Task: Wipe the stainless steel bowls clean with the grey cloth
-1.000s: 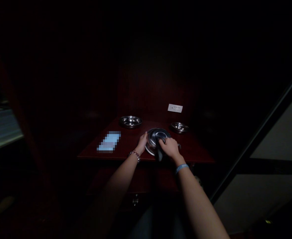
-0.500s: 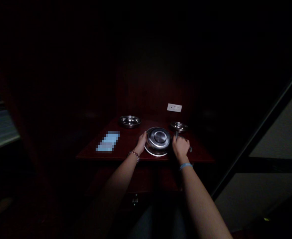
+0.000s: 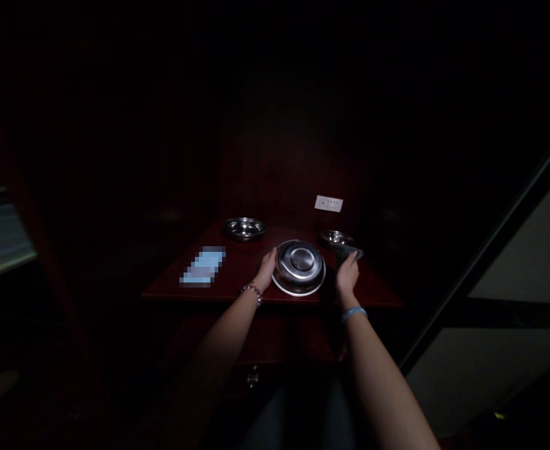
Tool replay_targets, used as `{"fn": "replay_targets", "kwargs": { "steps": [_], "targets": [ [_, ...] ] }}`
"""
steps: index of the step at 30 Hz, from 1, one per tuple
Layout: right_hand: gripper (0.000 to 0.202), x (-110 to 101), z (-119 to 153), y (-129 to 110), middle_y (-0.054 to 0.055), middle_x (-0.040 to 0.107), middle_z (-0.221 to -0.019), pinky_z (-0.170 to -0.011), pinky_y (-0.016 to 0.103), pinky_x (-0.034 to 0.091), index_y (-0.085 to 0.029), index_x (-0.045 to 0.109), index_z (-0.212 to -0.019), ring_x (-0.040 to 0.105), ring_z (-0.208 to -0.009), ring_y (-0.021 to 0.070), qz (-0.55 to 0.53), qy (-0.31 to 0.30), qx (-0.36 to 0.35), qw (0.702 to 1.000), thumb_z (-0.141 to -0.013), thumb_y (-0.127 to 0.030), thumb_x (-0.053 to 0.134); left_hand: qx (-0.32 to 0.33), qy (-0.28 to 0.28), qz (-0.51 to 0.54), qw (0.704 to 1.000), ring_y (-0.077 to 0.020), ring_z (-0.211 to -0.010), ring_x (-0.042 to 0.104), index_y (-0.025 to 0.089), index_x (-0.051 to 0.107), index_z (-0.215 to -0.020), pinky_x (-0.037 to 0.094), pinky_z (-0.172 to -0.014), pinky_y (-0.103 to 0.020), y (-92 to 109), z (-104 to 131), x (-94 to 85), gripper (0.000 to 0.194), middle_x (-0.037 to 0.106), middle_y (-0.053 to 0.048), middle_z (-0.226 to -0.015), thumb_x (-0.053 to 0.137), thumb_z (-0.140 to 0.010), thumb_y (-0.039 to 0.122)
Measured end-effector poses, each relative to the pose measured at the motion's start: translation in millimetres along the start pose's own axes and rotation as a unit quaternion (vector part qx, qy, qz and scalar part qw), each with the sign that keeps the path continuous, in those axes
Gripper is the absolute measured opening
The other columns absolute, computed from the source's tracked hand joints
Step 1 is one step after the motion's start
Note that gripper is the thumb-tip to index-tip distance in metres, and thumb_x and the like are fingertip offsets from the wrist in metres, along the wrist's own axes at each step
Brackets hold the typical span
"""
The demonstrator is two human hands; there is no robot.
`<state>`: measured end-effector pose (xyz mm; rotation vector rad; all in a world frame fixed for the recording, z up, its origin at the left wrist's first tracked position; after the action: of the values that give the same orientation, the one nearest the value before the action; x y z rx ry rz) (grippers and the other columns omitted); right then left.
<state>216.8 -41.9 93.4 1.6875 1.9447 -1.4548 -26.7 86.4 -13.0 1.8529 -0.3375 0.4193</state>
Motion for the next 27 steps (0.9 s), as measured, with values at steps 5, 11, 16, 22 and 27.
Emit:
{"fn": "replay_targets", "kwargs": {
  "steps": [5,11,16,22,27],
  "targets": [
    [0.073,23.9,13.9,-27.2,0.019,0.073,-0.126,-0.1,0.034,0.05,-0.011,0.067,-0.131,0.069,-0.12,0.0276,-0.175,-0.088,-0.03,0.98,-0.107,-0.05,0.011,0.003,0.004,-0.004,1.0,-0.0253,-0.093,0.069,0.015,0.075,-0.093,0.05,-0.093,-0.039,0.5,-0.7,-0.7,0.049,0.078,-0.01,-0.095,0.072,-0.079,0.061],
    [0.06,43.3,23.0,-49.5,0.019,0.052,-0.154,-0.123,0.042,0.032,-0.006,0.054,-0.146,0.047,-0.145,0.026,-0.163,-0.066,-0.172,0.969,-0.106,-0.039,0.025,-0.009,0.026,0.007,1.0,-0.0272,-0.095,0.07,0.015,0.075,-0.095,0.051,-0.096,-0.041,2.1,1.5,-1.2,0.045,0.078,-0.012,-0.097,0.072,-0.079,0.057],
    [0.055,49.7,31.8,-64.5,0.013,0.043,-0.162,-0.126,0.047,0.027,-0.013,0.05,-0.152,0.034,-0.153,0.0263,-0.108,-0.081,-0.284,0.949,-0.105,-0.034,0.031,-0.029,0.024,0.023,0.999,-0.0279,-0.097,0.071,0.015,0.075,-0.091,0.051,-0.098,-0.043,8.0,6.0,5.1,0.039,0.078,-0.014,-0.098,0.071,-0.08,0.052],
    [0.053,52.3,54.1,-92.2,0.008,0.048,-0.16,-0.127,0.042,0.028,-0.02,0.048,-0.154,0.036,-0.153,0.0206,-0.122,-0.159,-0.398,0.895,-0.106,-0.036,0.034,-0.034,0.04,0.056,0.997,-0.0275,-0.1,0.072,0.016,0.074,-0.086,0.052,-0.1,-0.042,19.0,15.8,9.5,0.024,0.079,-0.011,-0.091,0.075,-0.078,0.039],
    [0.05,46.6,54.6,-95.7,0.013,0.067,-0.139,-0.117,0.039,0.042,-0.019,0.066,-0.135,0.058,-0.135,0.022,-0.145,-0.182,-0.358,0.904,-0.107,-0.042,0.031,-0.058,0.038,0.094,0.993,-0.0287,-0.094,0.072,0.016,0.071,-0.075,0.053,-0.098,-0.042,15.4,17.7,11.7,0.021,0.077,-0.009,-0.075,0.081,-0.07,0.034]
  ]
}}
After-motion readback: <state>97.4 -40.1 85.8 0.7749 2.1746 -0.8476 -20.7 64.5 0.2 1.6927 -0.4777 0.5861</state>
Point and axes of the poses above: each hand's wrist, its own z-axis away from the middle knuckle, its own x-axis out of the palm, y = z × x, the point moved 5 cm from there along -z, towards the middle knuckle
